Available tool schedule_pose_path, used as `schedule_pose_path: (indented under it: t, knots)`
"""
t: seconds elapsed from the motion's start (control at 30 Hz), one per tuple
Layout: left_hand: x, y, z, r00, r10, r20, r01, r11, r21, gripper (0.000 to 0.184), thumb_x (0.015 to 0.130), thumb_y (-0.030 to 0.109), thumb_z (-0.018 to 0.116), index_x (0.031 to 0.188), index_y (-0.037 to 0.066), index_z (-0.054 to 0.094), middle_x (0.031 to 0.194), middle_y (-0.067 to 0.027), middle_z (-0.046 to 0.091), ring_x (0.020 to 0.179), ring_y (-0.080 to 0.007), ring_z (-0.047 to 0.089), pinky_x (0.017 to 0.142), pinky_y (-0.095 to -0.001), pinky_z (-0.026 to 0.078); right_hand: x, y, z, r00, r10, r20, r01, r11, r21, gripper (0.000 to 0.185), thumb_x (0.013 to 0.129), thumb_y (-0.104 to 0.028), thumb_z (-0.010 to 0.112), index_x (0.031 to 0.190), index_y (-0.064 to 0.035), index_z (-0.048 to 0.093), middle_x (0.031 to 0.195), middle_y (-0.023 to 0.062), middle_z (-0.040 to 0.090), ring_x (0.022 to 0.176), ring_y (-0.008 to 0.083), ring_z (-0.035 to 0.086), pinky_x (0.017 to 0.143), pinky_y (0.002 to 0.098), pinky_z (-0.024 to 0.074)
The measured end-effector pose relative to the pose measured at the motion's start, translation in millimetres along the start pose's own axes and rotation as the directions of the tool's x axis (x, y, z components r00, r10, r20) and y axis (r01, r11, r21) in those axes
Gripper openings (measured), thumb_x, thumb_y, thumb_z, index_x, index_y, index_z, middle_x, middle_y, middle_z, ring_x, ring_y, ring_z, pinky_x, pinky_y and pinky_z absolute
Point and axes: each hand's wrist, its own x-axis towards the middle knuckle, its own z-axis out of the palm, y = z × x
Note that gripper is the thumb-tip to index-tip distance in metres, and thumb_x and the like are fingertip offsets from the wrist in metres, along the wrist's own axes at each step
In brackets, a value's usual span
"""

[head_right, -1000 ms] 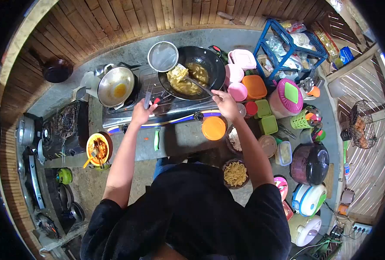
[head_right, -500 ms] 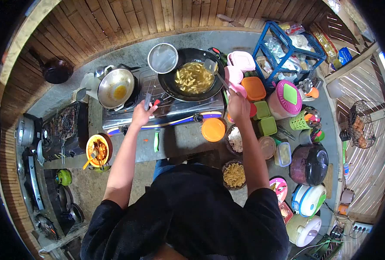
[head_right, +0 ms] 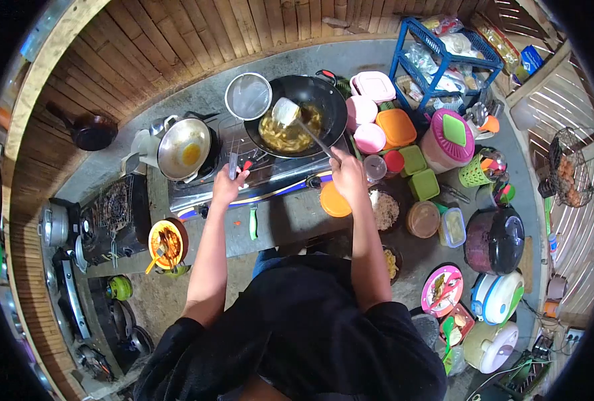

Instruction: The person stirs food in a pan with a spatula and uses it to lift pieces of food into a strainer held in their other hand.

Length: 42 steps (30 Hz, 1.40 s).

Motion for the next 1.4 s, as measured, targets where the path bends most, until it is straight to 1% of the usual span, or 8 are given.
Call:
schedule_pose_path:
  t: [0.2, 0.33, 0.53, 0.6, 0.8, 0.97, 1.13, 1.4]
  knots:
    - [-3.8, 1.7, 1.9, 0.999, 0.012, -0.041, -0.012, 1.0, 0.0, 0.029, 0.081, 0.026, 0.076, 0.085, 0.005, 0.056, 0.066, -0.011, 0.066, 0.058, -0.0212, 0.068, 0.058, -0.0357, 0.051, 10.0, 6.5, 2.5, 0.976, -0.08, -0.203, 0.007, 0.941, -0.339, 0.032, 0.09, -0.014, 0.055, 0.119, 0.0, 0.06, 0.102, 0.025, 0.065, 0.088, 0.0416, 0.065, 0.077, 0.0497, 0.0522]
    - [-0.4, -5.4, 4.1, 0.999, 0.036, -0.036, -0.036, 0.999, -0.007, 0.029, 0.081, 0.025, 0.076, 0.086, 0.005, 0.057, 0.066, -0.0108, 0.066, 0.058, -0.0217, 0.068, 0.059, -0.0359, 0.051, 19.7, 9.7, 2.2, 0.982, -0.014, -0.189, -0.071, 0.897, -0.435, 0.032, 0.09, -0.015, 0.055, 0.117, 0.0002, 0.06, 0.1, 0.0236, 0.064, 0.084, 0.0403, 0.066, 0.072, 0.0496, 0.0532]
    - [-1.0, -6.3, 5.5, 0.997, 0.053, -0.053, -0.055, 0.998, -0.022, 0.027, 0.082, 0.024, 0.076, 0.084, 0.004, 0.058, 0.063, -0.0073, 0.063, 0.056, -0.016, 0.062, 0.056, -0.0325, 0.047, 24.4, 3.9, 7.9, 0.998, 0.017, -0.059, -0.038, 0.932, -0.361, 0.028, 0.089, -0.014, 0.056, 0.113, -0.0011, 0.061, 0.091, 0.0236, 0.066, 0.084, 0.0413, 0.066, 0.073, 0.0508, 0.0524]
    - [-1.8, -6.5, 5.2, 0.999, 0.026, -0.043, -0.025, 0.999, 0.029, 0.029, 0.08, 0.025, 0.077, 0.087, 0.004, 0.057, 0.07, -0.012, 0.067, 0.06, -0.0227, 0.068, 0.06, -0.0365, 0.052, 22.3, 2.0, 13.7, 0.997, 0.061, -0.052, -0.074, 0.946, -0.316, 0.028, 0.089, -0.016, 0.057, 0.113, -0.0027, 0.063, 0.088, 0.025, 0.067, 0.084, 0.0412, 0.066, 0.075, 0.0512, 0.052]
    - [-0.7, -7.9, 7.4, 0.999, 0.015, -0.043, -0.015, 1.0, -0.006, 0.03, 0.081, 0.025, 0.076, 0.087, 0.004, 0.056, 0.069, -0.012, 0.067, 0.059, -0.0227, 0.068, 0.059, -0.0369, 0.051, 14.5, 0.6, 27.3, 0.999, 0.022, -0.044, -0.027, 0.992, -0.124, 0.03, 0.089, -0.017, 0.058, 0.116, -0.0054, 0.065, 0.092, 0.0259, 0.066, 0.086, 0.0402, 0.066, 0.077, 0.0487, 0.0522]
    - [-3.3, -5.7, 7.2, 0.998, 0.025, -0.049, -0.025, 1.0, 0.004, 0.03, 0.08, 0.025, 0.077, 0.087, 0.003, 0.057, 0.07, -0.0123, 0.066, 0.058, -0.0219, 0.068, 0.058, -0.0363, 0.051, 16.8, 2.7, 19.3, 0.974, -0.144, -0.174, 0.107, 0.973, -0.202, 0.031, 0.09, -0.014, 0.056, 0.119, -0.0026, 0.061, 0.095, 0.0224, 0.063, 0.081, 0.0399, 0.065, 0.07, 0.048, 0.0529]
    - [-1.9, -6.1, 8.5, 0.999, 0.022, -0.042, -0.023, 1.0, -0.018, 0.032, 0.08, 0.025, 0.078, 0.088, 0.001, 0.058, 0.07, -0.0126, 0.067, 0.058, -0.0213, 0.068, 0.057, -0.0355, 0.051, 24.9, 6.0, -1.1, 0.966, -0.133, -0.22, 0.037, 0.918, -0.395, 0.033, 0.088, -0.01, 0.054, 0.119, -0.0013, 0.059, 0.097, 0.0209, 0.063, 0.08, 0.0377, 0.066, 0.067, 0.048, 0.054]
    - [-3.6, 3.4, 7.6, 0.999, -0.005, -0.042, 0.005, 1.0, 0.015, 0.031, 0.081, 0.025, 0.076, 0.088, 0.001, 0.057, 0.071, -0.0135, 0.067, 0.058, -0.0217, 0.068, 0.057, -0.0354, 0.051, 16.0, 4.1, -15.8, 1.0, -0.018, -0.025, 0.003, 0.861, -0.508, 0.028, 0.086, -0.008, 0.052, 0.111, 0.0012, 0.06, 0.088, 0.024, 0.066, 0.08, 0.0401, 0.067, 0.069, 0.0517, 0.0531]
